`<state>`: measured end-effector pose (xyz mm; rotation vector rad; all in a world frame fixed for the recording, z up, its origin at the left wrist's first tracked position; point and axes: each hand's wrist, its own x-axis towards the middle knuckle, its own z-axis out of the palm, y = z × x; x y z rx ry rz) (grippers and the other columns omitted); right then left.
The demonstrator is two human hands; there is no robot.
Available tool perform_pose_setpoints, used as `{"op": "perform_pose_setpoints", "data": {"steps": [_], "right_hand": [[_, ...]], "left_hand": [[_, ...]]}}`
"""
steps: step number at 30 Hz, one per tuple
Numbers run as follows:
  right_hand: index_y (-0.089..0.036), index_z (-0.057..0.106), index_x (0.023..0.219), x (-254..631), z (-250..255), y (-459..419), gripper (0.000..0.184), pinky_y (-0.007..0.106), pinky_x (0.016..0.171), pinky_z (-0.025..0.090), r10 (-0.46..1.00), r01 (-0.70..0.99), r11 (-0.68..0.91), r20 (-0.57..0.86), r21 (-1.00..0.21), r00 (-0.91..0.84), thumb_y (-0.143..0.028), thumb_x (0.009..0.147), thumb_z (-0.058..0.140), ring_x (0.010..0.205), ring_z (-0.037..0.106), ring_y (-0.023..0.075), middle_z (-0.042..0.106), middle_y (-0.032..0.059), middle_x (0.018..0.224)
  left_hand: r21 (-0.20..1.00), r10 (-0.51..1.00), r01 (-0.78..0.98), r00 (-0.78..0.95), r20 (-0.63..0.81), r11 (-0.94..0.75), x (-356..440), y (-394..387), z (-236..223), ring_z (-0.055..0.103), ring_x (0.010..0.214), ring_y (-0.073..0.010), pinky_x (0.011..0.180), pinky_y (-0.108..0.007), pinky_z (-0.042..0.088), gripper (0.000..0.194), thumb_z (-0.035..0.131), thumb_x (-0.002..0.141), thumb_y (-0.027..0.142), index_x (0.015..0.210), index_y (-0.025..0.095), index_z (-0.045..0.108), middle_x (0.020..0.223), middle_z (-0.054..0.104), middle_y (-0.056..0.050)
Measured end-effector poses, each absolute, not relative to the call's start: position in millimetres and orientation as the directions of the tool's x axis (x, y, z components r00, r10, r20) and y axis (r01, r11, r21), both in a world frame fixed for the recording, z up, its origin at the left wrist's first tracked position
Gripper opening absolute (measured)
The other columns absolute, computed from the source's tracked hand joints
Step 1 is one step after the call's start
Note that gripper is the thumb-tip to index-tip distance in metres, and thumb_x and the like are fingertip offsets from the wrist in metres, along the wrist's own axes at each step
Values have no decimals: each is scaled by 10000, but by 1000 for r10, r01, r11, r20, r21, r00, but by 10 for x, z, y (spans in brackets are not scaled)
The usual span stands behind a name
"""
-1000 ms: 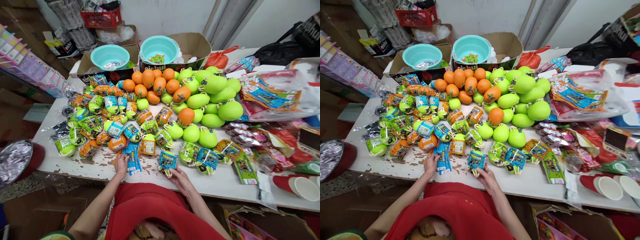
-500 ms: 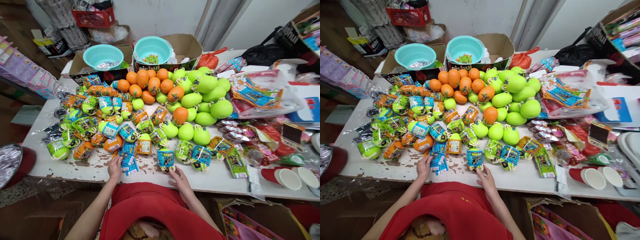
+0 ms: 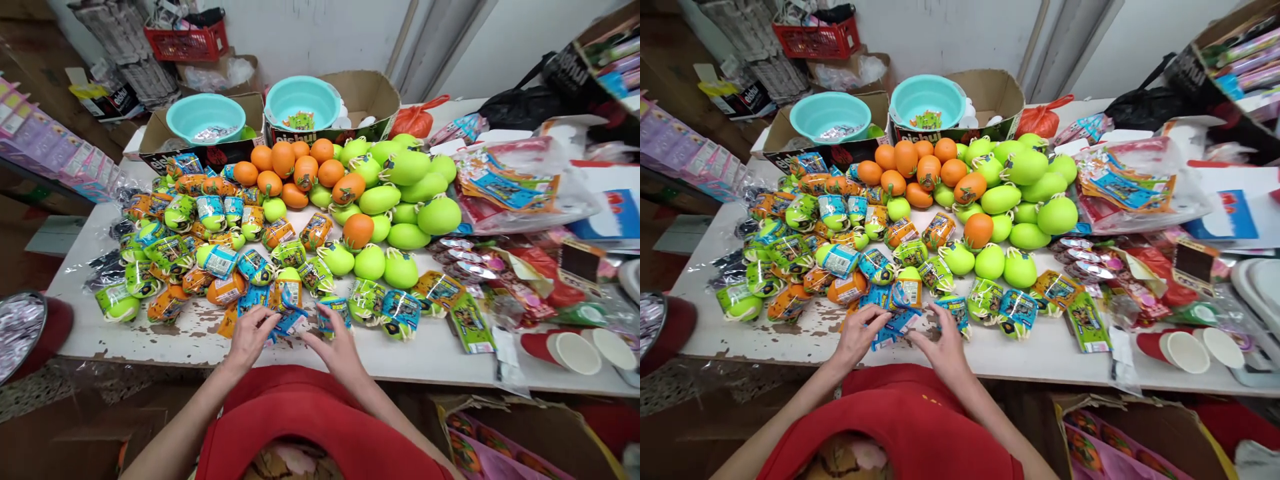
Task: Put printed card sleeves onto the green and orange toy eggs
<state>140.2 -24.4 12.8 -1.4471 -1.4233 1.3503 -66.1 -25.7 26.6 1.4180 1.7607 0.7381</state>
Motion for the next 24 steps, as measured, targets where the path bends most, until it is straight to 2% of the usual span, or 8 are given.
{"op": "perform_pose_setpoints", "data": {"steps": [3, 5, 9, 11, 13, 17, 20, 24], "right_hand": [[-195, 572, 874, 1238, 77, -97, 362, 323, 647, 496, 854, -63, -476, -444, -877, -271, -503, 709, 666, 678, 590, 181, 644, 26, 794], [-189, 546, 776, 1260, 59, -38, 351, 270, 561, 453, 805, -135, -563, -505, -815, -310, -513, 710, 662, 560, 537, 137, 608, -13, 666], [-170, 576, 712, 1480, 167, 96, 346, 195, 502, 357, 764, -26, -551, -491, -834, -418, -478, 655, 723, 510, 459, 83, 551, -52, 592], [-162, 605, 696, 1576, 247, 182, 338, 185, 486, 340, 727, 47, -537, -490, -842, -481, -463, 633, 744, 507, 448, 78, 544, -52, 580], [-167, 626, 735, 1631, 297, 247, 348, 195, 507, 383, 727, 7, -575, -514, -818, -455, -462, 611, 762, 526, 487, 90, 585, -42, 613], [-196, 631, 884, 1639, 252, 209, 423, 290, 631, 502, 698, -254, -715, -636, -652, -329, -547, 659, 702, 657, 627, 160, 682, 5, 761], [-163, 644, 875, 1563, 116, 70, 442, 297, 667, 508, 659, -191, -748, -677, -635, -327, -534, 647, 717, 739, 670, 194, 705, 58, 809], [-150, 625, 750, 1466, -66, -33, 449, 286, 579, 486, 710, -70, -699, -681, -711, -178, -574, 620, 694, 565, 627, 170, 667, 35, 624]], "left_hand": [[839, 951, 450, -92, -296, 305, -474, -207, 334, 545, 621, -145, 595, -247, 427, 295, 518, 827, 421, 701, 182, 636, 642, 593, 2], [858, 949, 407, -123, -289, 314, -453, -147, 375, 584, 705, -164, 624, -262, 460, 292, 487, 843, 427, 900, 182, 637, 796, 643, -29], [813, 988, 577, 155, -12, -80, -500, 113, 551, 438, 1191, -261, 986, -390, 344, 496, 607, 768, 378, 1232, 232, 510, 1294, 504, -100], [767, 903, 599, 426, -58, -233, -488, 281, 609, 462, 1144, -280, 1008, -405, 291, 383, 663, 714, 356, 1075, 236, 620, 1159, 595, -85], [776, 842, 609, 497, -211, -165, -448, 421, 589, 556, 885, -239, 874, -352, 377, 159, 659, 705, 342, 798, 213, 671, 827, 652, -41], [806, 861, 549, 280, -425, 219, -364, 507, 379, 444, 554, -140, 538, -238, 324, 228, 615, 708, 354, 567, 179, 578, 528, 492, 33], [820, 876, 495, 212, -433, 285, -319, 422, 217, 409, 532, -123, 493, -225, 275, 279, 550, 746, 391, 578, 168, 569, 528, 470, 38], [837, 893, 434, 139, -427, 333, -268, 314, 95, 357, 508, -110, 472, -225, 235, 355, 530, 747, 434, 511, 169, 510, 491, 399, 47]]}}
